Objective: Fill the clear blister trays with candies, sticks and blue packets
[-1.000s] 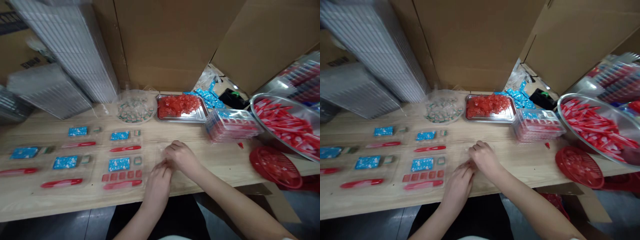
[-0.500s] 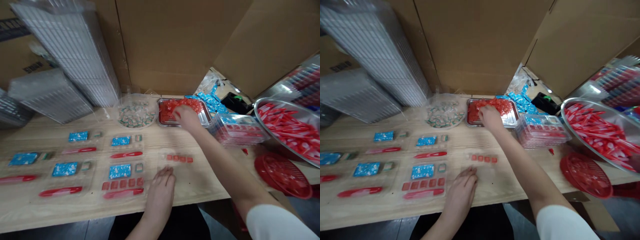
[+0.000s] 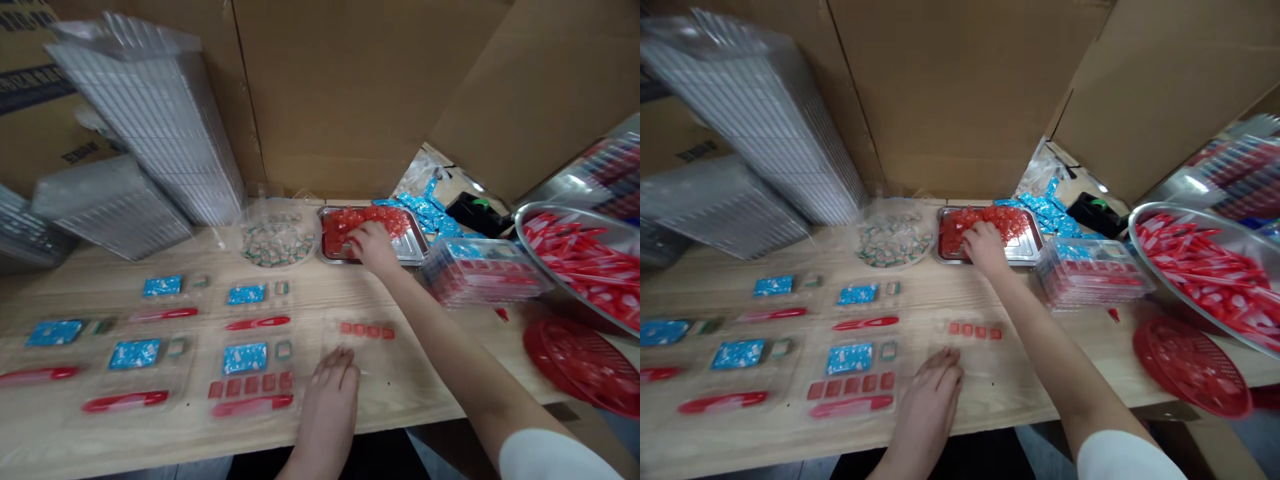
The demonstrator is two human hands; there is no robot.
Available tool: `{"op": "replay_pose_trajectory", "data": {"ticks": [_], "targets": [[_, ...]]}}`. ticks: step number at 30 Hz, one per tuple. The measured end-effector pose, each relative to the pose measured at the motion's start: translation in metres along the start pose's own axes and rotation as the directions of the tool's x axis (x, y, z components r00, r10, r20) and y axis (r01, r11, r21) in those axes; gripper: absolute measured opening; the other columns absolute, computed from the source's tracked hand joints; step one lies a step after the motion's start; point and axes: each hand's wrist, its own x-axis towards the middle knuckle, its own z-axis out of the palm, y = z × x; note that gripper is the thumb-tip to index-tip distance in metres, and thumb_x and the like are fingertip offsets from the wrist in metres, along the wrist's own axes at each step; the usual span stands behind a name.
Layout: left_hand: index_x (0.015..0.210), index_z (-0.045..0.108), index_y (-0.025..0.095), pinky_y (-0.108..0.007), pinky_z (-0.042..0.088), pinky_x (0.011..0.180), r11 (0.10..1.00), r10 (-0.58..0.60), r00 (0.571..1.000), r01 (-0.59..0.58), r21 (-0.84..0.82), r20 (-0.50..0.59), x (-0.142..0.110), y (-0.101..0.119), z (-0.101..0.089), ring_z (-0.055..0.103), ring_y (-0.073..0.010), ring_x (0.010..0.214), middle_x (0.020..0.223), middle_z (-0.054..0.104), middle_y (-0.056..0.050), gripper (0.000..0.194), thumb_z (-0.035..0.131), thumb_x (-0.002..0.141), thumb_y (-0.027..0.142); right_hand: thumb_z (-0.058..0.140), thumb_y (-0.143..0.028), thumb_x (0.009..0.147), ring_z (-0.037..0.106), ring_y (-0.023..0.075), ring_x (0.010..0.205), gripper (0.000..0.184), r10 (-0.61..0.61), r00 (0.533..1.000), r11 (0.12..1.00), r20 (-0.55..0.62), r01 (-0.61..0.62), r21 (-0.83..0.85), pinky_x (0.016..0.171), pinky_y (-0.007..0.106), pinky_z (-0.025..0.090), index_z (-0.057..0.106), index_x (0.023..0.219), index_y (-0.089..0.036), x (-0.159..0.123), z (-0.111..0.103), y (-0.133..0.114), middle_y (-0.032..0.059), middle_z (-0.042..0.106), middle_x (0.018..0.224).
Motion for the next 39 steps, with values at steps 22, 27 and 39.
{"op": "replay_pose_trajectory", "data": {"ticks": [22, 27, 39], "targets": [[0.113, 0.051, 0.015, -0.035, 0.052, 0.080, 0.151, -0.464, 0.855, 0.335, -0.930, 0.233, 0.037, 0.005, -0.046, 0.063, -0.0190, 0.093, 0.103, 0.065, -0.011, 0.039, 0.060, 0.078, 0.032, 0.051, -0.013, 0.081, 0.057, 0.0175, 0.091, 0.044, -0.192, 0.970, 0.735, 0.148, 0.043, 0.676, 0.082, 0.036, 0.049, 0.049, 0.123, -0.024, -0.128, -0.098, -0.077, 0.0062, 0.061, 0.098], [0.095, 0.055, 0.018, -0.027, 0.050, 0.076, -0.003, -0.555, 0.811, 0.225, -0.974, 0.189, 0.037, 0.015, -0.056, 0.064, -0.0149, 0.084, 0.091, 0.066, -0.004, 0.034, 0.073, 0.067, 0.024, 0.058, -0.019, 0.079, 0.055, 0.0187, 0.097, 0.050, -0.012, 1.000, 0.600, -0.019, 0.022, 0.800, 0.076, 0.034, 0.052, 0.044, 0.126, -0.027, -0.156, -0.092, -0.093, 0.0075, 0.056, 0.110], [0.085, 0.050, 0.019, -0.020, 0.048, 0.075, 0.001, -0.523, 0.837, 0.192, -0.981, 0.164, 0.021, 0.031, -0.056, 0.061, -0.0091, 0.083, 0.084, 0.060, 0.002, 0.021, 0.067, 0.075, 0.022, 0.054, -0.009, 0.081, 0.055, 0.0188, 0.104, 0.044, 0.091, 0.969, 0.682, -0.230, 0.107, 0.724, 0.088, 0.038, 0.047, 0.049, 0.120, -0.028, -0.170, -0.080, -0.116, 0.0043, 0.060, 0.113]]}}
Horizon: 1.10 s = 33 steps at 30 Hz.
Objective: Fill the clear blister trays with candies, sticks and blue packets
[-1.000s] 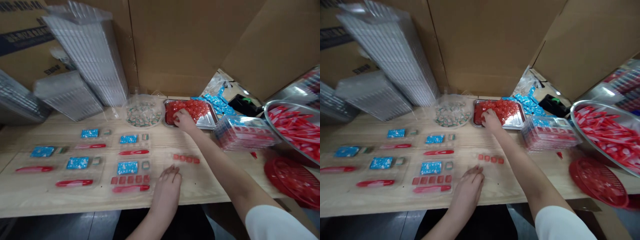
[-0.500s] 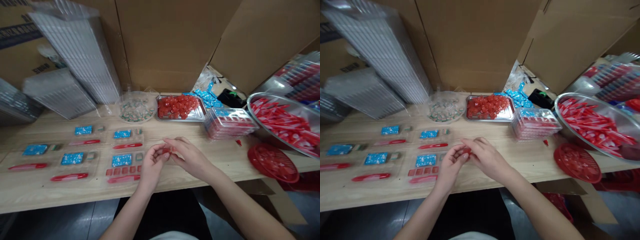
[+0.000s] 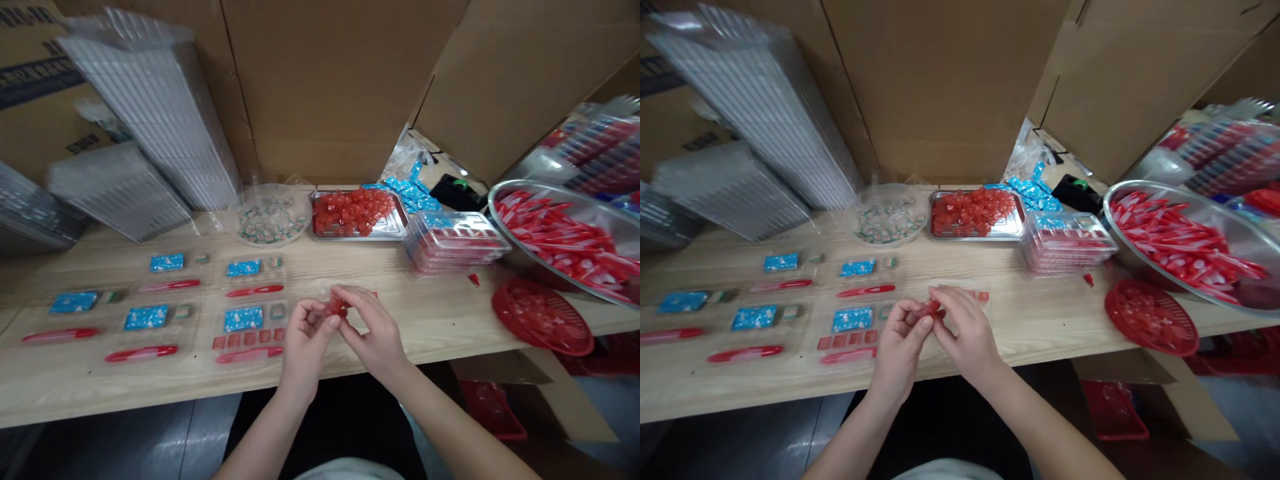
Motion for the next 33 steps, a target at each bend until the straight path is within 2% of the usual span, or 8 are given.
{"op": "replay_pose_trajectory", "data": {"ticks": [6, 13, 16, 19, 22, 24, 29, 33], "targets": [[0.102, 0.052, 0.022, -0.031, 0.051, 0.081, 0.611, 0.500, 0.863, -0.406, 0.679, 0.065, 0.003, 0.004, -0.016, 0.063, -0.0145, 0.089, 0.096, 0.063, -0.002, 0.032, 0.068, 0.073, 0.020, 0.047, -0.015, 0.086, 0.059, 0.0165, 0.098, 0.032, 0.291, 0.954, 0.907, 0.068, -0.298, 0.297, 0.081, 0.034, 0.051, 0.050, 0.117, -0.026, -0.003, -0.004, 0.003, 0.0050, 0.061, 0.106], [0.113, 0.047, 0.021, -0.029, 0.051, 0.081, 0.135, 0.614, 0.696, -0.557, 0.819, 0.372, 0.004, 0.008, -0.024, 0.064, -0.0150, 0.093, 0.098, 0.066, -0.004, 0.039, 0.062, 0.078, 0.015, 0.054, -0.020, 0.081, 0.060, 0.0142, 0.078, 0.033, 0.389, 0.902, 0.855, 0.189, -0.429, 0.290, 0.069, 0.029, 0.050, 0.049, 0.114, -0.022, 0.012, -0.010, -0.005, 0.0014, 0.061, 0.083], [0.113, 0.048, 0.023, -0.029, 0.050, 0.084, 0.183, 0.595, 0.725, -0.543, 0.820, 0.348, 0.004, 0.006, -0.024, 0.063, -0.0155, 0.095, 0.099, 0.066, -0.004, 0.039, 0.063, 0.077, 0.015, 0.050, -0.015, 0.081, 0.060, 0.0136, 0.077, 0.033, 0.391, 0.891, 0.880, 0.231, -0.435, 0.189, 0.068, 0.028, 0.049, 0.050, 0.114, -0.022, 0.016, -0.008, -0.008, 0.0012, 0.062, 0.084], [0.103, 0.052, 0.023, -0.030, 0.050, 0.080, 0.518, 0.500, 0.858, -0.407, 0.752, 0.120, 0.004, 0.006, -0.020, 0.063, -0.0162, 0.090, 0.096, 0.065, -0.004, 0.030, 0.065, 0.076, 0.021, 0.046, -0.014, 0.084, 0.060, 0.0144, 0.085, 0.034, 0.316, 0.925, 0.912, 0.212, -0.357, 0.200, 0.073, 0.030, 0.050, 0.050, 0.116, -0.024, 0.013, -0.011, -0.007, 0.0030, 0.062, 0.093], [0.090, 0.050, 0.020, -0.029, 0.051, 0.074, 0.915, 0.123, 0.991, -0.091, 0.393, -0.058, 0.002, 0.005, -0.011, 0.064, -0.0153, 0.082, 0.086, 0.063, -0.003, 0.020, 0.062, 0.078, 0.030, 0.052, -0.016, 0.082, 0.056, 0.0174, 0.098, 0.034, 0.171, 0.963, 0.969, 0.208, -0.202, 0.139, 0.077, 0.032, 0.050, 0.054, 0.115, -0.026, 0.002, -0.014, -0.004, 0.0054, 0.059, 0.105], [0.084, 0.047, 0.019, -0.030, 0.051, 0.074, 0.974, -0.115, 0.993, 0.116, 0.196, -0.016, -0.001, 0.000, -0.006, 0.064, -0.0149, 0.079, 0.081, 0.063, -0.003, 0.019, 0.058, 0.081, 0.034, 0.053, -0.016, 0.083, 0.055, 0.0180, 0.100, 0.030, 0.118, 0.970, 0.989, 0.214, -0.134, 0.060, 0.081, 0.033, 0.049, 0.058, 0.110, -0.026, -0.005, -0.015, 0.002, 0.0052, 0.059, 0.106], [0.104, 0.047, 0.019, -0.040, 0.050, 0.082, 0.863, -0.040, 0.999, 0.038, 0.503, -0.007, -0.008, -0.015, -0.016, 0.061, -0.0204, 0.095, 0.105, 0.061, -0.010, 0.022, 0.048, 0.086, 0.032, 0.050, -0.017, 0.085, 0.058, 0.0174, 0.091, 0.024, 0.155, 0.972, 0.987, 0.177, -0.146, -0.061, 0.075, 0.031, 0.049, 0.061, 0.105, -0.023, 0.005, -0.011, 0.033, 0.0056, 0.064, 0.098], [0.109, 0.053, 0.019, -0.049, 0.042, 0.095, 0.243, 0.161, 0.948, -0.307, 0.920, 0.274, -0.008, -0.028, -0.028, 0.050, -0.0265, 0.117, 0.119, 0.056, -0.012, 0.031, 0.047, 0.080, 0.007, 0.052, -0.011, 0.081, 0.055, 0.0206, 0.085, 0.016, 0.035, 0.919, 0.942, 0.393, 0.100, -0.319, 0.080, 0.035, 0.045, 0.065, 0.087, -0.019, 0.034, 0.011, 0.048, 0.0067, 0.064, 0.083]]}}
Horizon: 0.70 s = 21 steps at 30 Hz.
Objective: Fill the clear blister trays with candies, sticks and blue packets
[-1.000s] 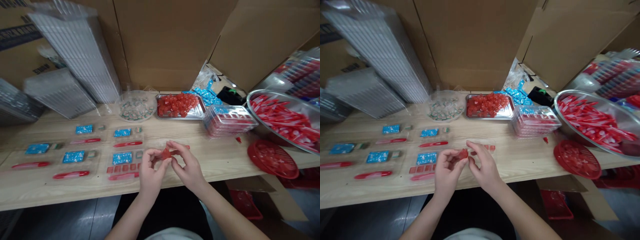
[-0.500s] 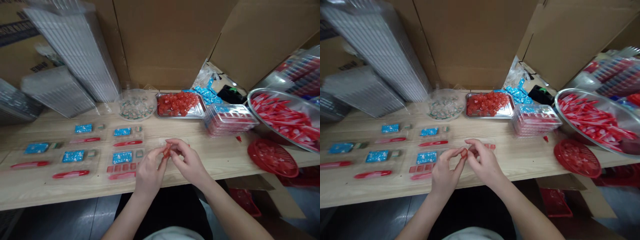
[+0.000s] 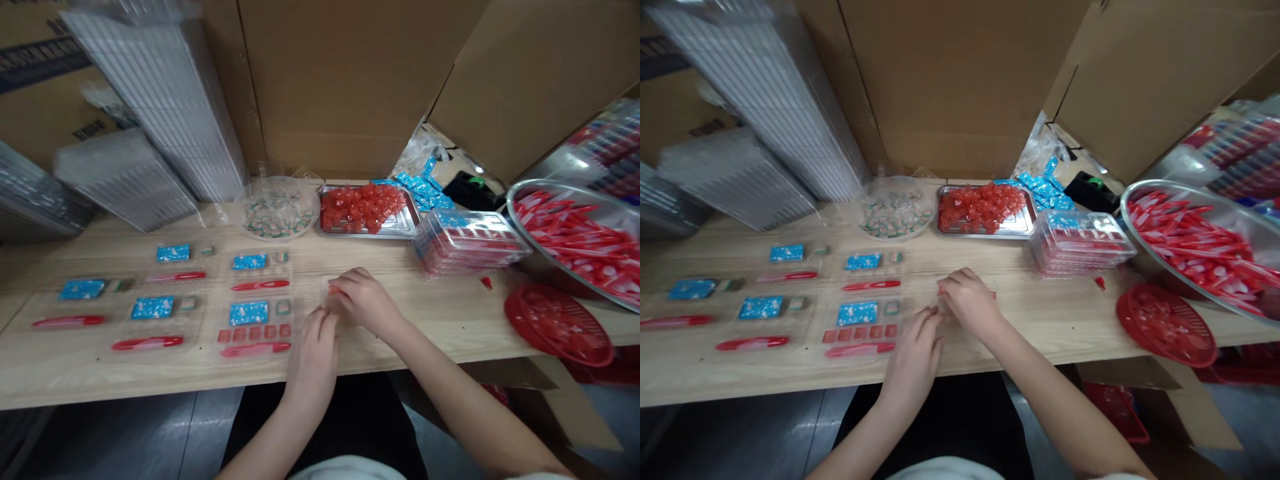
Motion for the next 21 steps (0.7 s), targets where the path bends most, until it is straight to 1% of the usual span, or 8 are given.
{"op": "replay_pose_trajectory", "data": {"ticks": [3, 5, 9, 10, 12, 15, 18, 21], "targets": [[0.101, 0.056, 0.013, -0.046, 0.048, 0.088, 0.940, 0.100, 0.994, -0.108, 0.323, 0.042, 0.003, -0.004, 0.005, 0.050, -0.0289, 0.117, 0.115, 0.059, -0.016, 0.030, 0.044, 0.078, -0.001, 0.054, -0.009, 0.079, 0.053, 0.0229, 0.081, 0.015, -0.043, 0.991, 0.993, 0.127, 0.057, -0.106, 0.076, 0.035, 0.044, 0.064, 0.074, -0.018, 0.020, 0.008, -0.003, 0.0089, 0.062, 0.075], [0.096, 0.056, 0.012, -0.044, 0.050, 0.084, 0.895, 0.132, 0.990, -0.142, 0.423, 0.053, 0.007, -0.003, 0.005, 0.052, -0.0290, 0.115, 0.113, 0.060, -0.016, 0.025, 0.044, 0.079, 0.000, 0.053, -0.010, 0.079, 0.054, 0.0238, 0.084, 0.015, -0.047, 0.991, 0.994, 0.125, 0.058, -0.089, 0.077, 0.036, 0.045, 0.064, 0.083, -0.019, 0.018, 0.004, 0.002, 0.0096, 0.063, 0.082], [0.092, 0.056, 0.014, -0.043, 0.048, 0.084, 0.854, 0.211, 0.975, -0.220, 0.471, 0.072, 0.015, 0.000, -0.001, 0.052, -0.0276, 0.113, 0.115, 0.059, -0.015, 0.018, 0.046, 0.081, 0.004, 0.042, -0.007, 0.081, 0.053, 0.0245, 0.099, 0.037, 0.099, 0.985, 0.991, -0.144, -0.110, -0.071, 0.088, 0.042, 0.044, 0.058, 0.110, -0.022, -0.030, -0.026, 0.036, 0.0088, 0.062, 0.104], [0.094, 0.056, 0.014, -0.044, 0.046, 0.088, 0.848, 0.248, 0.965, -0.258, 0.464, 0.084, 0.017, 0.001, -0.002, 0.050, -0.0273, 0.116, 0.117, 0.058, -0.015, 0.019, 0.045, 0.082, 0.004, 0.038, -0.005, 0.080, 0.052, 0.0246, 0.104, 0.043, 0.156, 0.971, 0.982, -0.178, -0.173, -0.080, 0.090, 0.045, 0.043, 0.056, 0.115, -0.023, -0.049, -0.034, 0.045, 0.0086, 0.060, 0.108], [0.095, 0.055, 0.015, -0.043, 0.042, 0.093, 0.844, 0.310, 0.944, -0.326, 0.425, 0.110, 0.021, 0.004, -0.004, 0.048, -0.0257, 0.118, 0.118, 0.057, -0.013, 0.021, 0.043, 0.083, 0.004, 0.035, -0.001, 0.076, 0.047, 0.0232, 0.116, 0.057, 0.187, 0.979, 0.979, -0.080, -0.192, -0.063, 0.095, 0.046, 0.041, 0.047, 0.127, -0.025, -0.086, -0.045, 0.058, 0.0085, 0.051, 0.125], [0.086, 0.054, 0.016, -0.035, 0.046, 0.082, 0.902, 0.271, 0.947, -0.313, 0.297, 0.174, 0.027, 0.014, -0.014, 0.058, -0.0209, 0.097, 0.098, 0.063, -0.008, 0.017, 0.041, 0.084, 0.006, 0.039, -0.007, 0.080, 0.034, 0.0238, 0.130, 0.058, 0.172, 0.985, 0.985, 0.017, -0.172, -0.009, 0.100, 0.046, 0.038, 0.039, 0.134, -0.027, -0.117, -0.047, 0.059, 0.0082, 0.032, 0.144], [0.081, 0.052, 0.019, -0.030, 0.046, 0.069, 0.973, 0.179, 0.964, -0.203, 0.106, 0.198, 0.038, 0.023, -0.042, 0.058, -0.0173, 0.077, 0.082, 0.063, -0.003, 0.012, 0.043, 0.086, 0.014, 0.046, -0.019, 0.085, 0.045, 0.0232, 0.123, 0.037, 0.161, 0.978, 0.984, -0.131, -0.148, 0.098, 0.098, 0.043, 0.041, 0.051, 0.121, -0.026, -0.103, -0.045, 0.043, 0.0091, 0.049, 0.131], [0.085, 0.054, 0.021, -0.030, 0.045, 0.072, 0.992, 0.088, 0.992, -0.080, -0.101, 0.086, 0.055, 0.015, -0.089, 0.059, -0.0164, 0.081, 0.086, 0.063, -0.002, 0.009, 0.045, 0.086, 0.023, 0.052, -0.028, 0.085, 0.062, 0.0207, 0.096, 0.020, 0.241, 0.941, 0.947, -0.237, -0.175, 0.268, 0.085, 0.038, 0.050, 0.058, 0.104, -0.023, -0.052, -0.044, 0.018, 0.0076, 0.065, 0.102]]}}
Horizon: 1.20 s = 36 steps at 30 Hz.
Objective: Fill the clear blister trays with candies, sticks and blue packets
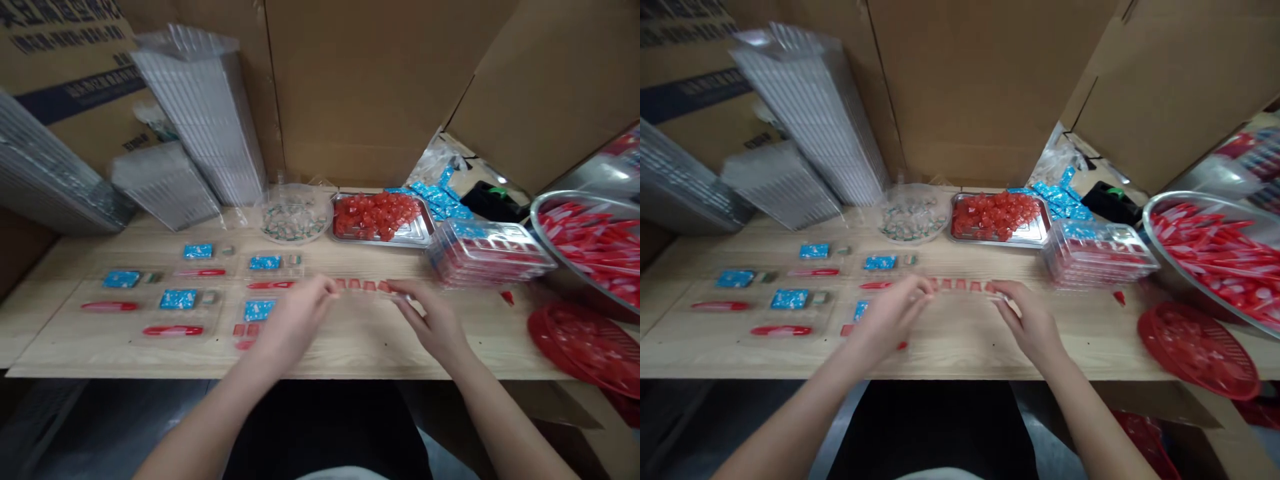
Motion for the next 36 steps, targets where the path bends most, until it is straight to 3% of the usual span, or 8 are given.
{"op": "replay_pose_trajectory", "data": {"ticks": [5, 9, 11, 17, 22, 25, 28, 36], "targets": [[0.098, 0.051, 0.017, -0.030, 0.049, 0.069, 0.934, -0.219, 0.955, 0.146, -0.326, -0.199, 0.017, -0.052, -0.073, 0.062, -0.0186, 0.085, 0.090, 0.064, -0.006, 0.030, 0.063, 0.073, 0.029, 0.057, -0.029, 0.080, 0.062, 0.0133, 0.060, 0.015, 0.166, 0.951, 0.875, 0.262, -0.265, 0.405, 0.055, 0.026, 0.052, 0.057, 0.092, -0.019, 0.086, 0.067, -0.042, 0.0004, 0.064, 0.072], [0.101, 0.053, 0.016, -0.026, 0.048, 0.061, 0.891, -0.385, 0.868, 0.261, -0.372, -0.313, 0.026, -0.105, -0.088, 0.062, -0.0165, 0.073, 0.081, 0.064, -0.004, 0.045, 0.071, 0.062, 0.027, 0.054, -0.022, 0.081, 0.052, 0.0077, 0.041, 0.005, 0.321, 0.813, 0.750, 0.486, -0.531, 0.394, 0.039, 0.017, 0.043, 0.054, 0.081, -0.017, 0.125, 0.128, -0.044, -0.0059, 0.053, 0.051], [0.099, 0.055, 0.017, -0.025, 0.047, 0.058, 0.871, -0.433, 0.840, 0.295, -0.393, -0.327, 0.031, -0.127, -0.084, 0.061, -0.0148, 0.065, 0.076, 0.064, -0.002, 0.045, 0.072, 0.060, 0.027, 0.054, -0.022, 0.081, 0.050, 0.0072, 0.039, 0.005, 0.350, 0.804, 0.750, 0.481, -0.548, 0.370, 0.037, 0.016, 0.040, 0.053, 0.080, -0.017, 0.130, 0.147, -0.038, -0.0071, 0.050, 0.047], [0.098, 0.058, 0.018, -0.024, 0.044, 0.056, 0.905, -0.421, 0.826, 0.352, -0.241, -0.374, 0.037, -0.153, -0.072, 0.059, -0.0136, 0.059, 0.071, 0.063, -0.001, 0.039, 0.069, 0.063, 0.030, 0.058, -0.024, 0.077, 0.049, 0.0078, 0.039, 0.011, 0.419, 0.825, 0.768, 0.379, -0.545, 0.336, 0.037, 0.018, 0.041, 0.053, 0.085, -0.018, 0.128, 0.157, -0.035, -0.0077, 0.050, 0.051], [0.107, 0.056, 0.015, -0.022, 0.047, 0.054, 0.741, -0.491, 0.834, 0.247, -0.625, -0.252, 0.031, -0.125, -0.086, 0.061, -0.0128, 0.061, 0.065, 0.057, 0.003, 0.046, 0.070, 0.065, 0.029, 0.053, -0.034, 0.081, 0.053, 0.0093, 0.046, 0.018, 0.360, 0.812, 0.654, 0.460, -0.571, 0.496, 0.043, 0.021, 0.044, 0.054, 0.091, -0.018, 0.125, 0.132, -0.049, -0.0044, 0.053, 0.060], [0.106, 0.057, 0.016, -0.022, 0.051, 0.056, 0.476, -0.596, 0.784, 0.171, -0.862, -0.174, 0.026, -0.111, -0.104, 0.063, -0.0113, 0.063, 0.068, 0.059, 0.003, 0.036, 0.066, 0.071, 0.017, 0.045, -0.036, 0.086, 0.057, 0.0118, 0.056, 0.025, 0.265, 0.883, 0.806, 0.387, -0.423, 0.414, 0.052, 0.025, 0.046, 0.058, 0.096, -0.018, 0.128, 0.118, -0.044, 0.0010, 0.060, 0.073], [0.100, 0.060, 0.017, -0.019, 0.054, 0.055, 0.256, -0.699, 0.707, 0.106, -0.961, -0.109, 0.017, -0.112, -0.119, 0.062, -0.0077, 0.060, 0.068, 0.061, 0.002, 0.022, 0.055, 0.081, 0.010, 0.051, -0.022, 0.083, 0.058, 0.0142, 0.072, 0.015, 0.006, 0.950, 0.996, 0.312, -0.032, 0.080, 0.068, 0.027, 0.046, 0.064, 0.087, -0.017, 0.135, 0.116, -0.030, 0.0041, 0.062, 0.081], [0.105, 0.061, 0.016, -0.013, 0.055, 0.057, 0.042, -0.737, 0.675, -0.002, -0.999, -0.033, -0.009, -0.135, -0.116, 0.062, -0.0042, 0.056, 0.066, 0.063, 0.002, 0.027, 0.041, 0.089, 0.008, 0.046, -0.010, 0.083, 0.053, 0.0186, 0.092, 0.023, -0.212, 0.820, 0.864, 0.532, 0.411, -0.289, 0.082, 0.027, 0.039, 0.064, 0.095, -0.016, 0.143, 0.139, -0.042, 0.0086, 0.057, 0.092]]}}
